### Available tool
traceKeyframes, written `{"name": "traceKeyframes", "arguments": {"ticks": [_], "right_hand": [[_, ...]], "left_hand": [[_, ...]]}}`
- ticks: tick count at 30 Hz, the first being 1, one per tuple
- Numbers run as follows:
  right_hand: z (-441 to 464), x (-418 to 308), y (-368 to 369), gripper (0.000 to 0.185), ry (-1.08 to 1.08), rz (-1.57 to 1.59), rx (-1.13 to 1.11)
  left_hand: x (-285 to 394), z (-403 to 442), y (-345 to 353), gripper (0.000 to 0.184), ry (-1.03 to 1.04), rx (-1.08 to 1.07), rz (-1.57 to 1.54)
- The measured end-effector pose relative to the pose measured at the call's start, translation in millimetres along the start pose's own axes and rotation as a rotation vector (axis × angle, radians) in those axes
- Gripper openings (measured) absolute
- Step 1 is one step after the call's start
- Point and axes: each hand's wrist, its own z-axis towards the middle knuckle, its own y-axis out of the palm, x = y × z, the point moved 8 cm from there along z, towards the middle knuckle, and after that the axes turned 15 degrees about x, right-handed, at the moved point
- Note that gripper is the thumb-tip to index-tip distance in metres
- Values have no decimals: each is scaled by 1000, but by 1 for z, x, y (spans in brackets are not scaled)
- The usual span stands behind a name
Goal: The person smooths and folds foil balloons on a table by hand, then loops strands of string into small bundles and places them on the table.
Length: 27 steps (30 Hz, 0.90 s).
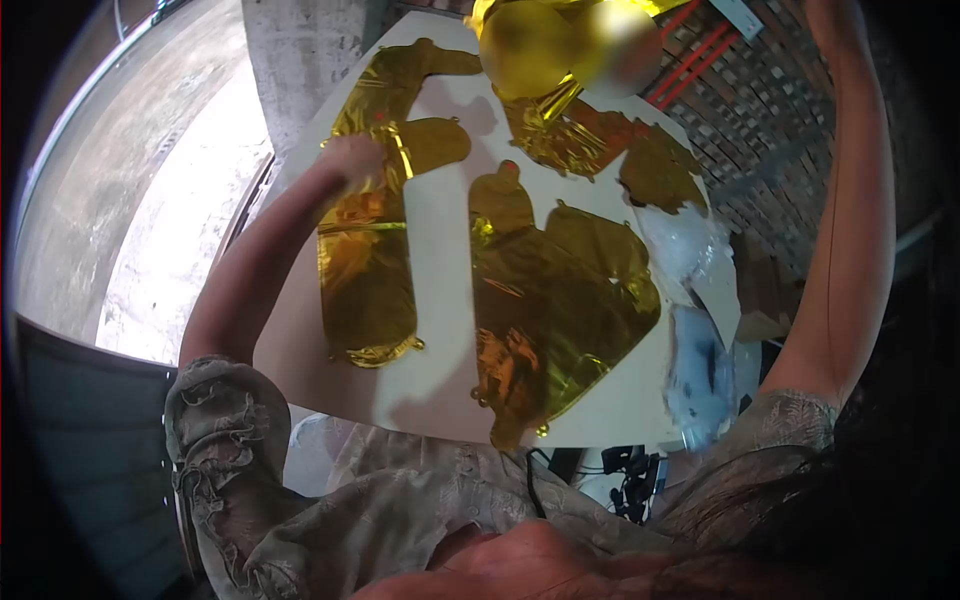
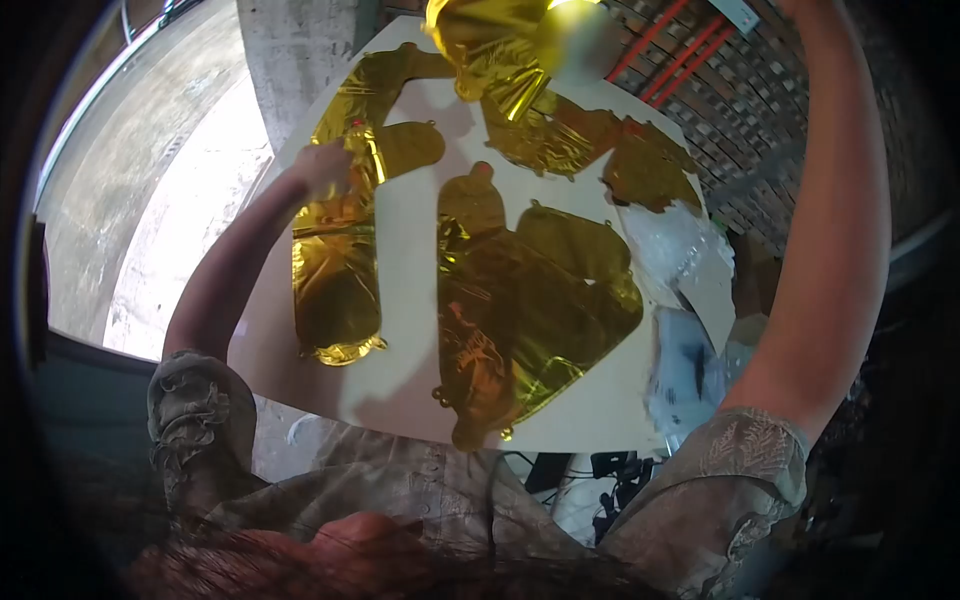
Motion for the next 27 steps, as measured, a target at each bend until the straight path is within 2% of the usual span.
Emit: {"name": "traceKeyframes", "arguments": {"ticks": [2, 3, 5, 6, 8, 10, 11, 13, 14, 15, 17, 18, 19, 21, 23, 25, 27], "right_hand": [[-13, 1, -19, 64, 61, -14, -102], [-12, 2, -33, 64, 65, -31, -94], [-19, 10, -45, 65, 136, 3, -276], [-36, -5, -57, 61, 143, -31, -165], [-50, 0, -79, 60, 191, 5, -154], [-58, 5, -100, 59, 227, 48, -141], [-65, 12, -114, 55, 257, -6, -159], [-79, 36, -143, 52, 293, -55, -172], [-91, 66, -160, 47, 435, -78, -199], [-108, 94, -176, 42, 576, -100, -228], [-135, 117, -211, 34, 515, -154, -205], [-144, 120, -225, 29, 451, -213, -183], [-151, 117, -233, 29, 449, -210, -186], [-165, 113, -270, 34, 594, -343, -4], [-179, 93, -293, 34, 635, -354, 98], [-198, 61, -304, 27, 602, -303, 154], [-228, 13, -299, 15, 555, -235, 120]], "left_hand": [[29, -9, -62, 74, 258, 825, -403], [49, -19, -94, 78, 270, 853, -637], [100, -33, -148, 81, 297, 845, -875], [120, -37, -162, 74, 307, 893, -839], [156, -45, -187, 68, 322, 938, -802], [175, -24, -182, 49, 26, 614, -472], [187, -18, -179, 49, 32, 613, -467], [217, -14, -188, 35, 204, 897, -390], [230, -6, -189, 44, 272, 889, -332], [240, 2, -192, 44, 269, 883, -326], [271, 24, -190, 36, 313, 709, -275], [281, 35, -191, 36, 309, 707, -275], [293, 40, -197, 33, 369, 751, -252], [306, 46, -202, 30, 425, 798, -230], [312, 30, -219, 23, 484, 1079, -373], [311, 23, -215, 24, 546, 1132, -443], [303, 13, -204, 26, 607, 1179, -518]]}}
